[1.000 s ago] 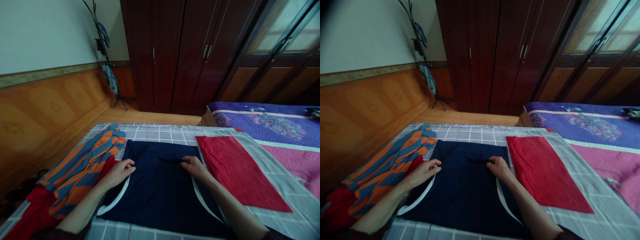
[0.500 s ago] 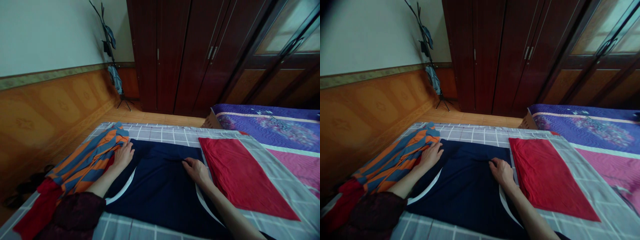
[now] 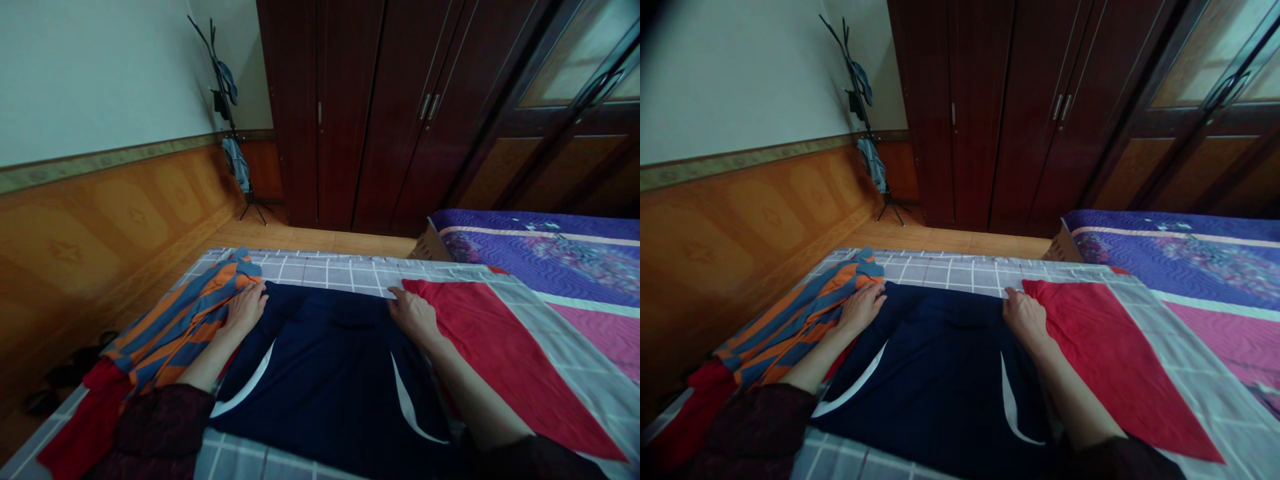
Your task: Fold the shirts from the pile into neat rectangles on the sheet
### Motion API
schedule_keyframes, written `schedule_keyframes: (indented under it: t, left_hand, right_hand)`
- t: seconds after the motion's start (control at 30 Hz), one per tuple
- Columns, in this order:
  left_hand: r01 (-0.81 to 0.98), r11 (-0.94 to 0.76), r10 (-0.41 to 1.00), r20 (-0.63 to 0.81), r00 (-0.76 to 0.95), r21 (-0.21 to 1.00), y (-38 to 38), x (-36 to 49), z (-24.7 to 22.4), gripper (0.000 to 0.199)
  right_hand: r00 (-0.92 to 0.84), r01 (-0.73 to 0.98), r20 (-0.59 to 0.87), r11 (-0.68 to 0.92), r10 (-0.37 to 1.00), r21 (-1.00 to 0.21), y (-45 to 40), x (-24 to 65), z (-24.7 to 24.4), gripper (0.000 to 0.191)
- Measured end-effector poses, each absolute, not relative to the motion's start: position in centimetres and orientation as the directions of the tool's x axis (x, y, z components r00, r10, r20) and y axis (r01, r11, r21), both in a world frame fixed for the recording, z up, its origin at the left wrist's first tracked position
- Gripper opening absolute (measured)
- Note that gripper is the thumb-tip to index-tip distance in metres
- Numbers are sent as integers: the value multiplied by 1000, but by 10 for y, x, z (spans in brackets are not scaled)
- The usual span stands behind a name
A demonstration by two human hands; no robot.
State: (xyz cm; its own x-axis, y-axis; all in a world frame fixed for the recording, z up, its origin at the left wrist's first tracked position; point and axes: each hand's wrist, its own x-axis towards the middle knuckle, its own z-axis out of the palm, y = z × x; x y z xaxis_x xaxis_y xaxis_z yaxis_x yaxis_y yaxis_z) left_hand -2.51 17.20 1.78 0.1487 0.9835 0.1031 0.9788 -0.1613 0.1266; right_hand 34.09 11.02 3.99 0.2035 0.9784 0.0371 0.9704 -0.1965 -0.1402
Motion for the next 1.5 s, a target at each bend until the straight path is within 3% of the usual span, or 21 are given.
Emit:
schedule_keyframes:
  t: [0.13, 0.27, 0.53, 0.77, 1.03, 1.23, 1.33, 1.5]
  left_hand:
    - [950, -268, 962, 94, 255, 162, 199, -7, 21, 29]
    - [925, -319, 948, 90, 306, 207, 215, 7, 14, 13]
    - [940, -250, 956, 212, 202, 232, 224, 18, -6, 13]
    - [935, -274, 946, 240, 219, 226, 224, 21, -12, 14]
    - [895, -292, 943, 255, 212, 336, 212, 3, 28, 21]
    - [776, -447, 871, 17, 492, 446, 132, -4, 72, 25]
    - [682, -571, 743, -65, 666, 457, 87, 11, 82, 22]
    - [502, -751, 534, -53, 844, 429, 66, 71, 99, 21]
  right_hand:
    - [232, 966, 0, -231, 973, -115, 124, 351, 35, 28]
    - [265, 957, 11, -262, 964, -124, 124, 354, 29, 26]
    - [395, 914, 68, -385, 916, -125, 129, 369, 24, 30]
    - [379, 922, 69, -370, 923, -114, 130, 366, 20, 31]
    - [340, 926, 17, -331, 940, -182, 105, 368, 50, 30]
    - [118, 915, -122, -156, 985, -373, 10, 352, 74, 31]
    - [98, 917, -183, -160, 978, -366, -38, 343, 63, 28]
    - [167, 918, -236, -238, 957, -316, -73, 339, 42, 35]
